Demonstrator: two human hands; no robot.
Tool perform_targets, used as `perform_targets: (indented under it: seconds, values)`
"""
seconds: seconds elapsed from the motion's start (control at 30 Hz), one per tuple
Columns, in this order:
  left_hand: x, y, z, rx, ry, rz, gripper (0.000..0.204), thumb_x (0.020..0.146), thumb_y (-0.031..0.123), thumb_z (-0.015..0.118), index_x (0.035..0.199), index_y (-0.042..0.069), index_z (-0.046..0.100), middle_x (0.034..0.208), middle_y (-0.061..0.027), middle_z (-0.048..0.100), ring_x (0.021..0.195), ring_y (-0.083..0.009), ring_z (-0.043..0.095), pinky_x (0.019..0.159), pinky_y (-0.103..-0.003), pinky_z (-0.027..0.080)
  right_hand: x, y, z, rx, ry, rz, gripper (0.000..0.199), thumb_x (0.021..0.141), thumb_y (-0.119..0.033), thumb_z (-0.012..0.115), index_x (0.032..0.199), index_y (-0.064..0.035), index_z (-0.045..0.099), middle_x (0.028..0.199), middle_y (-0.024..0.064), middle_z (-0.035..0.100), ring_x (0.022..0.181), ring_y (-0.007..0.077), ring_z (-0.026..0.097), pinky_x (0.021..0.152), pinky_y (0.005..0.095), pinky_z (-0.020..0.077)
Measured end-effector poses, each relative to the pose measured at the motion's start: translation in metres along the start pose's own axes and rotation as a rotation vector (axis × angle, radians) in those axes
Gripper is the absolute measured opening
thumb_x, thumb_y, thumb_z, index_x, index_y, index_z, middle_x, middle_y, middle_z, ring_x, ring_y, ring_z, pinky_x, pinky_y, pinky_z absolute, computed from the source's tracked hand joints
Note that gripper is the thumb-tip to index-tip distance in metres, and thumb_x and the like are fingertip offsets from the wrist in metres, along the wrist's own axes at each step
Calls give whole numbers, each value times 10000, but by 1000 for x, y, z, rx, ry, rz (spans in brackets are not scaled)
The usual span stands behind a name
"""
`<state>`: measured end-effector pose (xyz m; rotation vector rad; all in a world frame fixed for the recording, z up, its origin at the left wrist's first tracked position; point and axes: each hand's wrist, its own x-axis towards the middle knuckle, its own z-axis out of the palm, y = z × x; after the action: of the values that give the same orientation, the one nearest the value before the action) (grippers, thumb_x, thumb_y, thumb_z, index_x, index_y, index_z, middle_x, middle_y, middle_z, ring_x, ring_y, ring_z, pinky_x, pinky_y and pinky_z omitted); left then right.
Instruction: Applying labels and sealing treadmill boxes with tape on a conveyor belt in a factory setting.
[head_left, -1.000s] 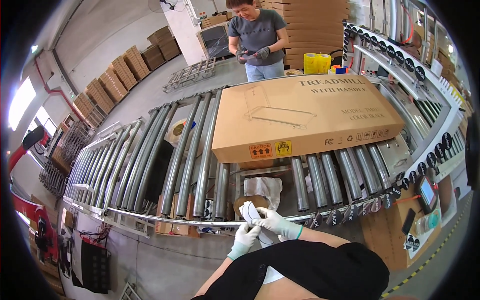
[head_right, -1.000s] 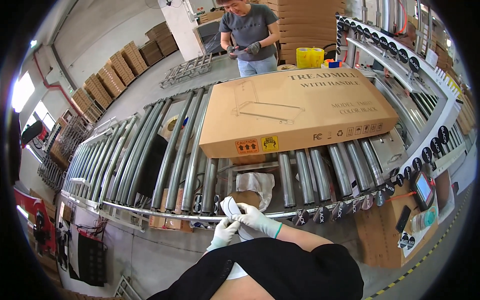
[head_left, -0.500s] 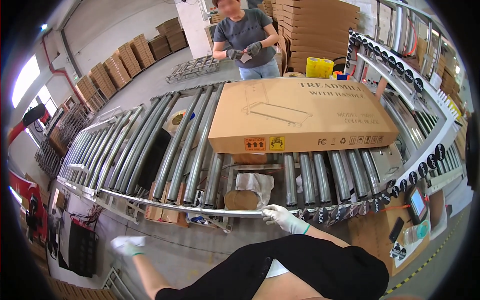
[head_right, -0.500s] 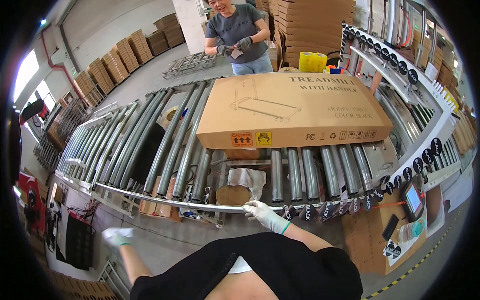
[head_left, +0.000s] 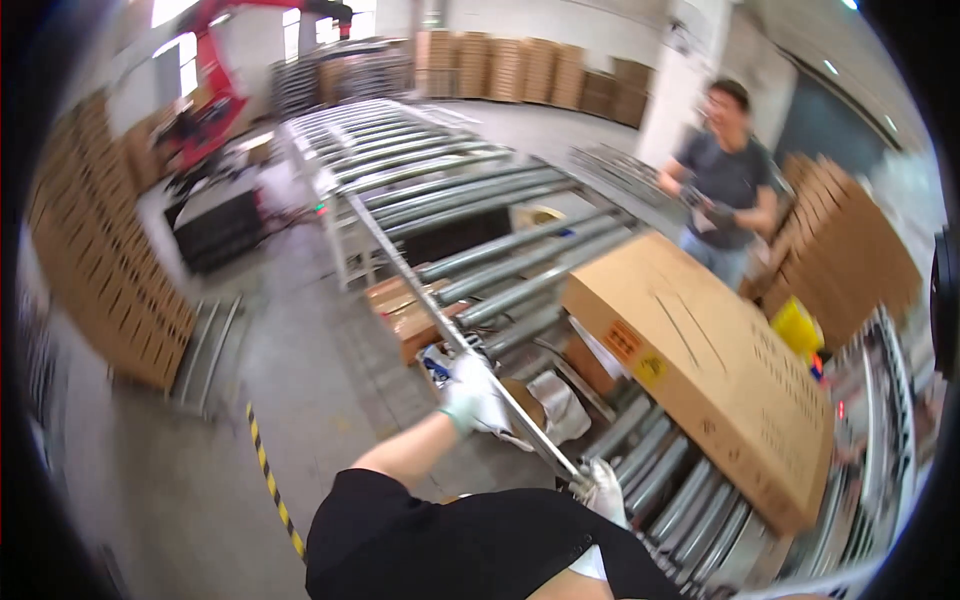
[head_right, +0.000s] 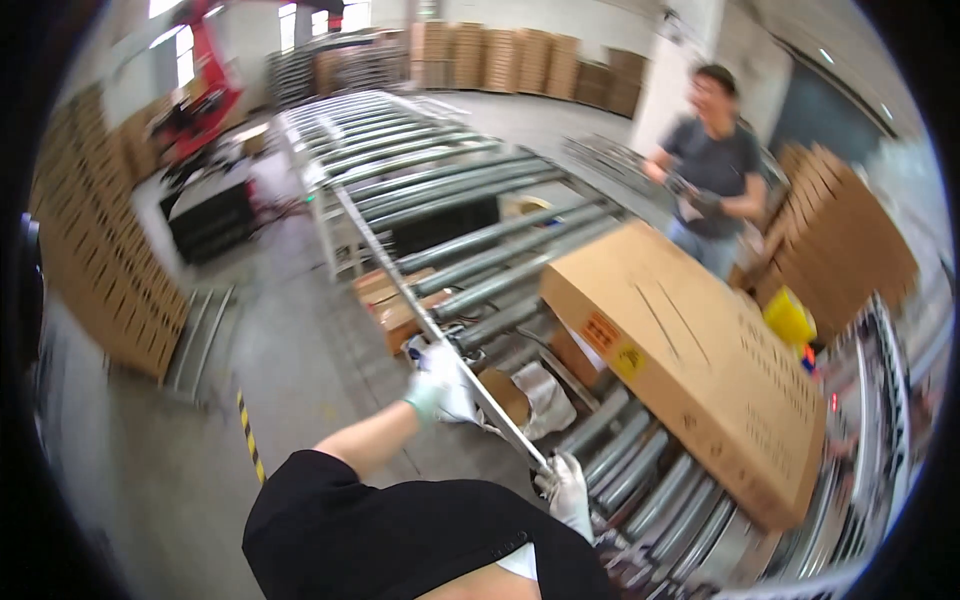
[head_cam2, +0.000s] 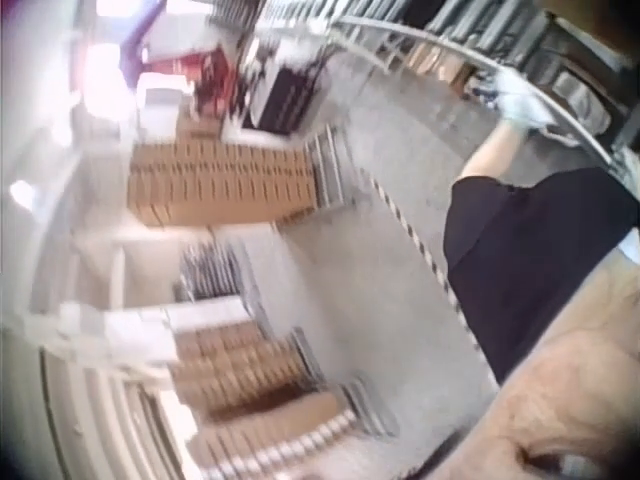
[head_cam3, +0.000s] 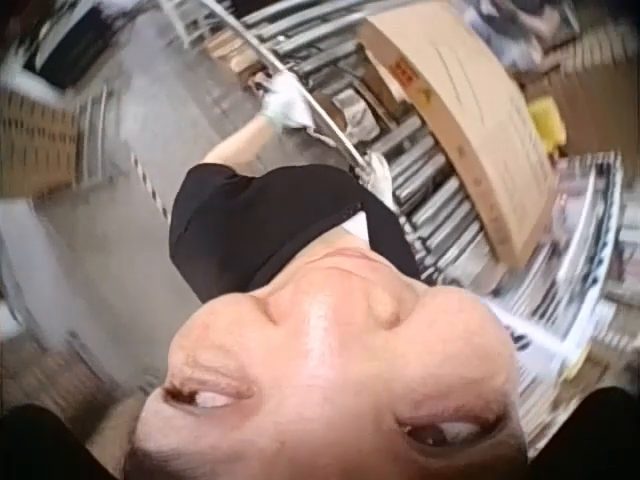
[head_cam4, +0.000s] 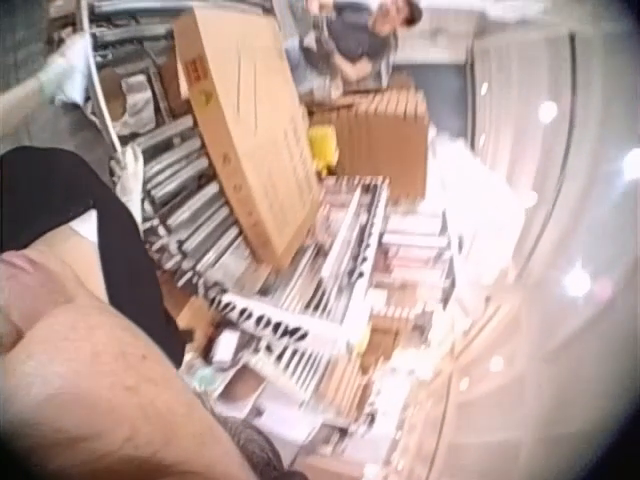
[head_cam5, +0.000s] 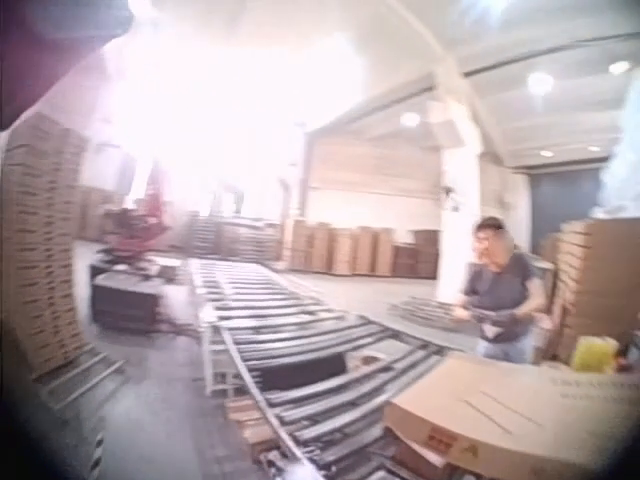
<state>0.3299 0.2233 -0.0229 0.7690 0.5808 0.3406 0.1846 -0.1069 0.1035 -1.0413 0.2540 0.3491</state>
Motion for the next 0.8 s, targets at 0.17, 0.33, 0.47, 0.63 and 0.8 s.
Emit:
perform_targets:
  seconds: [0.17, 0.33, 0.47, 0.63, 0.8]
  values:
    - [-193, -26, 86, 382, -537, -284, 175, 800, 15, 629, 974, 10, 617, 894, -67, 645, 755, -180, 625, 702, -325, 533, -8, -1, 3, 159, -202, -93, 408, 961, -176, 574, 1308, 7, 464, 1167, 87, 589, 1042, 189, 591, 907, 345, 487]
    - [-223, 6, 119, 336, -672, -361, 124, 845, 14, 598, 966, 33, 576, 905, -64, 632, 783, -166, 636, 720, -314, 546, -11, -12, 4, -96, -11, -157, 434, 909, -79, 624, 1292, 62, 479, 1178, 108, 601, 1057, 149, 578, 926, 276, 460]
    - [-226, 8, 146, 302, -764, -501, 73, 867, 24, 600, 917, 38, 548, 902, -58, 630, 787, -138, 633, 731, -287, 543, -13, -6, -12, 110, 33, -143, 532, 918, -176, 629, 1349, 45, 408, 1233, 101, 574, 1097, 178, 581, 949, 312, 467]
    - [-255, -7, 172, 634, -933, -248, 115, 873, 56, 607, 806, 100, 525, 740, 61, 519, 624, -35, 456, 558, -204, 394, -34, -10, -23, 441, 76, -86, 385, 916, -132, 615, 1273, -14, 533, 1146, 71, 641, 995, 196, 644, 846, 341, 534]
    - [-251, -45, 168, 592, -1014, -341, 125, 862, 40, 602, 792, 107, 523, 706, 88, 483, 590, -12, 402, 523, -182, 334, -46, -17, -24, 187, 386, -382, 396, 832, -3, 688, 1215, 1, 586, 1084, 59, 663, 935, 118, 631, 817, 272, 519]
